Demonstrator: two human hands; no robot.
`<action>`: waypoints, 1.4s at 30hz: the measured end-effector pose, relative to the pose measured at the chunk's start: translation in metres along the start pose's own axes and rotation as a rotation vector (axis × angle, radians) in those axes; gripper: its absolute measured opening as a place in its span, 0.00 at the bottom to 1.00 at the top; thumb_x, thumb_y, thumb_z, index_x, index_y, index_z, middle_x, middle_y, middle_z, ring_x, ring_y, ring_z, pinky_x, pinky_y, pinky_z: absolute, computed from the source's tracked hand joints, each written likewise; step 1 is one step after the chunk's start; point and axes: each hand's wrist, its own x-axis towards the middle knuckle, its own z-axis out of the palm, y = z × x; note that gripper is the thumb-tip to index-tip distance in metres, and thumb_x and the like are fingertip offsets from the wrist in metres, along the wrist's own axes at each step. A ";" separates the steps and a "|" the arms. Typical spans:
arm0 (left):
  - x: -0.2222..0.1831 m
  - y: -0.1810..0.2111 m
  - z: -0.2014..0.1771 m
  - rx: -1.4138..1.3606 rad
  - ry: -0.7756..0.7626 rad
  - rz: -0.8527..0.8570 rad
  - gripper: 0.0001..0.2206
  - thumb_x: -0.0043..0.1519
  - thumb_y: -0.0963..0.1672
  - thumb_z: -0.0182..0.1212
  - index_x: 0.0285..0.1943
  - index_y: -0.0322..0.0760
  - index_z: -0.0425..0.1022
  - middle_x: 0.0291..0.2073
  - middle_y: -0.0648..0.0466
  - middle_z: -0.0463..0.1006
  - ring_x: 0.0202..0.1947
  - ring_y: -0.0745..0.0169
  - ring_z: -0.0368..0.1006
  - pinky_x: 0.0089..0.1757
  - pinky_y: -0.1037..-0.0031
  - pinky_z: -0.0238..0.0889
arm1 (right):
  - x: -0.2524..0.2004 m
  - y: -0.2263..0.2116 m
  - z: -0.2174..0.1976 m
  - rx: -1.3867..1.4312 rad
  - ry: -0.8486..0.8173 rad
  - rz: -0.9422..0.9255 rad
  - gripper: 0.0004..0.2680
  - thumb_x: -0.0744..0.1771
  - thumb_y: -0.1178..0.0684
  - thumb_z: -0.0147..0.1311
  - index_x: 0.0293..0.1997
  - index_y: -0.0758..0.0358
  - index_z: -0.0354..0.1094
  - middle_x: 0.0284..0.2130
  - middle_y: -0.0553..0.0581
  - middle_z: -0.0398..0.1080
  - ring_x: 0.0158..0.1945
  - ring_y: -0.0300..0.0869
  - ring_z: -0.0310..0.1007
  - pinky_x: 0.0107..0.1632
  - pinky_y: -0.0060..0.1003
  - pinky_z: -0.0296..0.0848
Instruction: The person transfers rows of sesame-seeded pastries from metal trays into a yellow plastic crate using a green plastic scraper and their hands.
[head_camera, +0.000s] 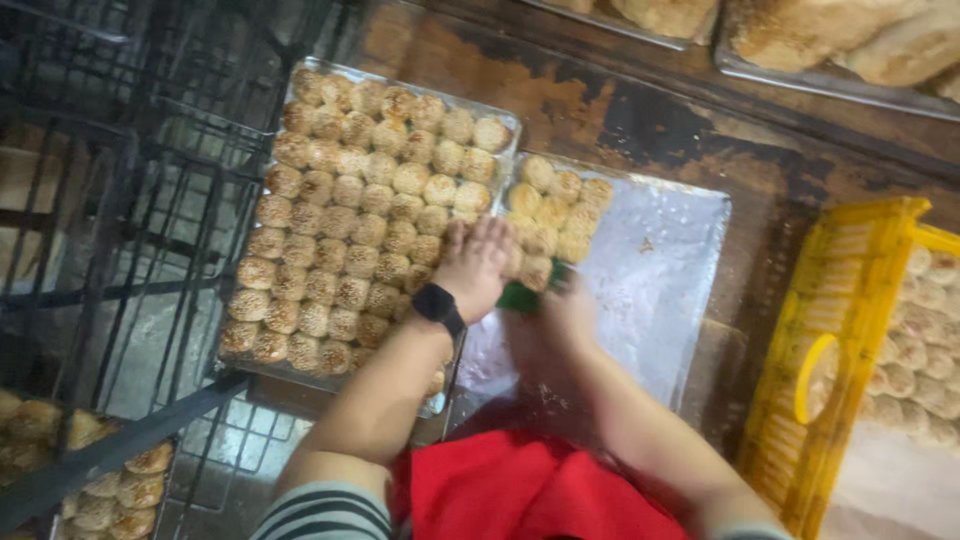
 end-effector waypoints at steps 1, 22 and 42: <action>-0.001 -0.003 -0.003 -0.081 0.029 -0.009 0.33 0.67 0.48 0.44 0.80 0.30 0.41 0.78 0.40 0.42 0.77 0.44 0.31 0.69 0.47 0.24 | 0.002 -0.008 0.014 0.119 -0.039 -0.049 0.14 0.64 0.61 0.54 0.56 0.69 0.68 0.47 0.71 0.77 0.52 0.55 0.77 0.54 0.40 0.73; 0.107 0.022 -0.065 -0.256 0.123 0.007 0.35 0.60 0.54 0.61 0.77 0.49 0.54 0.73 0.44 0.56 0.71 0.38 0.50 0.64 0.47 0.42 | -0.008 0.055 -0.204 0.365 -0.087 0.358 0.14 0.67 0.60 0.50 0.59 0.74 0.66 0.42 0.64 0.74 0.38 0.50 0.76 0.34 0.44 0.79; -0.097 0.096 -0.046 -0.376 0.050 -0.284 0.42 0.55 0.59 0.65 0.70 0.26 0.59 0.65 0.36 0.64 0.61 0.38 0.62 0.57 0.54 0.59 | -0.003 0.044 -0.256 -0.272 0.000 -0.119 0.15 0.67 0.55 0.58 0.60 0.66 0.69 0.45 0.65 0.77 0.47 0.46 0.78 0.49 0.41 0.75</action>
